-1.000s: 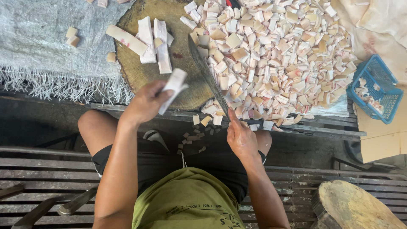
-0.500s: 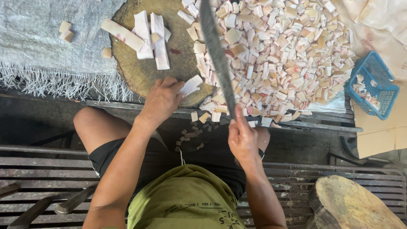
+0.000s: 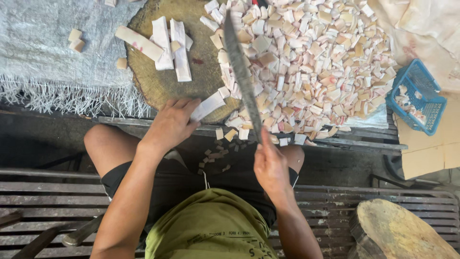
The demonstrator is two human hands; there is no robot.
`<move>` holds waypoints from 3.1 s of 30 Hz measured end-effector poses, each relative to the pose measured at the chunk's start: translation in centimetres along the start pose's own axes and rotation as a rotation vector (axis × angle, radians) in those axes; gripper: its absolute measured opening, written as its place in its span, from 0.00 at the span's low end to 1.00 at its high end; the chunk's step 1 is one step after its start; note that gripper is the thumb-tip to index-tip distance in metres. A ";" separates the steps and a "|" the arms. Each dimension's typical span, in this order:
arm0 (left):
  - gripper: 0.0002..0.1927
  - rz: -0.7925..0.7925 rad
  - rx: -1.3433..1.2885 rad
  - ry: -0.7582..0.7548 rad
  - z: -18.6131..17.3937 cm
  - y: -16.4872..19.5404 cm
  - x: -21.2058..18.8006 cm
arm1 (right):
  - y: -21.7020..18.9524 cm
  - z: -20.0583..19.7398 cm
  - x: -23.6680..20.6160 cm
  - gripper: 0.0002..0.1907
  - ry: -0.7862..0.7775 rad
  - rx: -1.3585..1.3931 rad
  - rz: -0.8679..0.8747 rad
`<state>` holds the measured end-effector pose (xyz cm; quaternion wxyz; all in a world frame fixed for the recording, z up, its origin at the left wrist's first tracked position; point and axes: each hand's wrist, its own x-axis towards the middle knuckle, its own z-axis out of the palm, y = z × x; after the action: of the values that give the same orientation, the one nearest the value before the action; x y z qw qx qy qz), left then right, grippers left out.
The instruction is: The person sits on a low bench and uses a large knife to chop strips of pale meat into small cubes on a round wooden cutting board. The chopped pieces accumulate on a white cloth beside the board. The person occasionally gathers and repositions the strips before continuing to chop.
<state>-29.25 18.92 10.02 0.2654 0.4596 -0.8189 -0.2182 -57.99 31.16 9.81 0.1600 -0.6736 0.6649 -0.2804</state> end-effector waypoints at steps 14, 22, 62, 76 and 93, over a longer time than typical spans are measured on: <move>0.13 0.035 0.229 0.026 1.0 -1.1 -0.9 | 0.4 1.1 -0.8 0.33 -0.022 -0.006 -0.053; 0.17 0.048 0.200 0.018 1.6 -1.4 0.2 | -0.6 2.5 -0.4 0.31 0.189 -0.035 -0.305; 0.10 -0.284 0.053 0.501 1.0 -1.7 1.9 | -2.1 -1.1 -2.9 0.32 -0.083 0.136 -0.010; 0.30 -0.386 0.318 0.456 6.7 -3.4 8.0 | 5.5 1.2 7.1 0.30 -0.019 -0.156 -0.256; 0.15 0.000 0.237 0.076 2.7 -1.5 1.4 | 6.3 1.2 6.6 0.32 0.018 0.629 0.314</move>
<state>-30.65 17.29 7.37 0.2402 0.4956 -0.8284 -0.1022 -62.62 24.07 6.20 0.3948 -0.4784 0.6428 -0.4495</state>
